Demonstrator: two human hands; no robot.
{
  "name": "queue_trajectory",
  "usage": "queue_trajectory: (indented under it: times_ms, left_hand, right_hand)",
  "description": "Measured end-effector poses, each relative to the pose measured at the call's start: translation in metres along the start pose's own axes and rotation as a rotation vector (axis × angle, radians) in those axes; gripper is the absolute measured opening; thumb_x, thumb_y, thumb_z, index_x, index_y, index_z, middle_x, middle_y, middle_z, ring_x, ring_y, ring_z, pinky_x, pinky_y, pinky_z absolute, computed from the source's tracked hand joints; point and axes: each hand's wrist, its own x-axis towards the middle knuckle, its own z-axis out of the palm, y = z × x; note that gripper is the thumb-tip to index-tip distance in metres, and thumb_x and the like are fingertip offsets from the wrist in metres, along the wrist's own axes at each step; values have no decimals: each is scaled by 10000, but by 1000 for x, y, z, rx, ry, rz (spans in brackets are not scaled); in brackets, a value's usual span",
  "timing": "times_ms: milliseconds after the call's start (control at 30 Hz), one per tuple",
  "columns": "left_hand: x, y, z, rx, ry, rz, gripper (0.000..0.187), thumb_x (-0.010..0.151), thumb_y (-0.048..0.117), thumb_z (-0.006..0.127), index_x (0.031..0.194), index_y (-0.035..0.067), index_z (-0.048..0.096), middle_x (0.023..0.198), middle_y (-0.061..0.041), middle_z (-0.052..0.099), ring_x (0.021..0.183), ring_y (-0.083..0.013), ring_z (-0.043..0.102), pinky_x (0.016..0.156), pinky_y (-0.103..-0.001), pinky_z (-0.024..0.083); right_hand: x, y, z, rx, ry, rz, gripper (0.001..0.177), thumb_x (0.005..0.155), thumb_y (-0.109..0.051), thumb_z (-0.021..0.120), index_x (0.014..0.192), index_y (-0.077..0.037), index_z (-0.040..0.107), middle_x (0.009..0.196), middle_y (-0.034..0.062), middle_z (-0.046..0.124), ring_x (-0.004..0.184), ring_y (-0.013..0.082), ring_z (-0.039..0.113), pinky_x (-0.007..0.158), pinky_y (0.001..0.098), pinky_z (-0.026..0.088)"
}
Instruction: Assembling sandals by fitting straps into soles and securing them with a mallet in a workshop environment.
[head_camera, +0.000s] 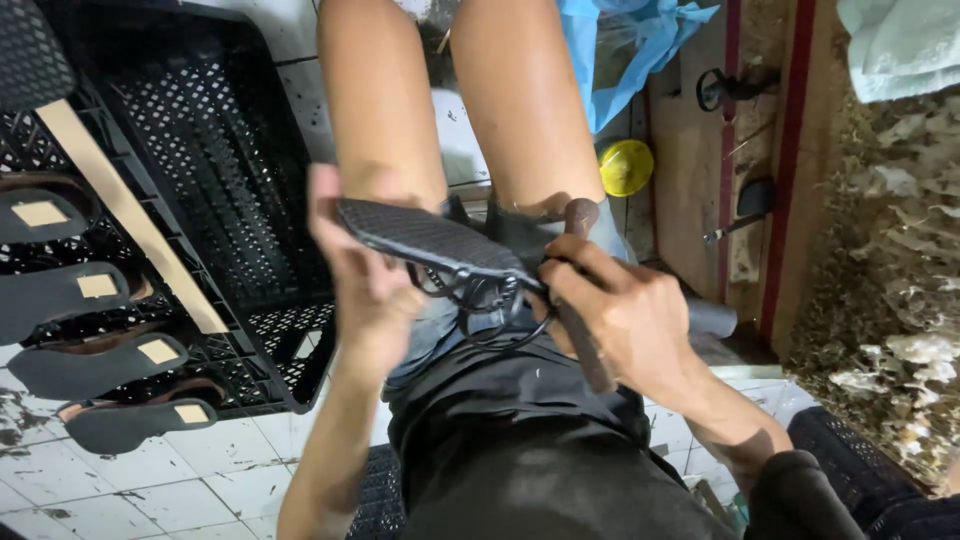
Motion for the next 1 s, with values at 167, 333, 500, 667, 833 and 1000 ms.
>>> queue_trajectory:
  times_ms: [167, 333, 500, 667, 833, 1000]
  left_hand:
    - [-3, -8, 18, 79, 28, -219, 1163, 582, -60, 740, 1319, 317, -77, 1349, -266, 262, 1063, -441, 539, 874, -507, 486]
    - [7, -16, 11, 123, -30, -362, 1058, 613, 33, 746, 1317, 356, 26, 1206, -188, 367, 798, -287, 642, 682, -401, 571]
    - [18, -40, 2, 55, -133, -503, 1101, 561, 1, 774, 1348, 322, 74, 1200, -262, 371, 811, -362, 599, 684, -443, 558]
    - [20, -48, -5, 39, -244, -557, 1244, 506, -10, 807, 1380, 299, -23, 1237, -204, 309, 896, -320, 561, 750, -420, 535]
    - [21, -58, -18, -35, -306, -499, 1226, 532, -51, 822, 1384, 339, 32, 1368, -272, 184, 1143, -382, 331, 907, -512, 389]
    - [20, -56, -12, -39, -273, -567, 1249, 523, -42, 820, 1372, 323, -20, 1330, -250, 228, 1112, -388, 392, 849, -462, 464]
  right_hand:
    - [-8, -17, 12, -77, 43, 4, 156, 820, -228, 595, 801, -95, 516, 958, 16, 581, 458, 144, 534, 274, 277, 372]
    - [-14, -11, 5, 294, -68, 46, 310, 750, -330, 656, 905, -73, 578, 871, 49, 614, 782, 150, 636, 581, 315, 535]
    - [-25, 19, 8, 911, 35, 447, 271, 645, -93, 687, 891, -6, 613, 877, 159, 631, 429, 94, 536, 412, 197, 466]
    - [-32, 26, 26, 1309, 158, 724, 219, 619, 78, 633, 829, 122, 589, 808, 280, 613, 291, 98, 446, 276, 210, 383]
    - [-31, 26, 31, 1398, 166, 674, 200, 627, 81, 618, 812, 145, 579, 804, 295, 611, 283, 88, 443, 278, 208, 388]
    - [-30, 28, 29, 1429, 189, 682, 197, 635, 59, 627, 807, 140, 579, 779, 286, 603, 280, 91, 440, 269, 201, 388]
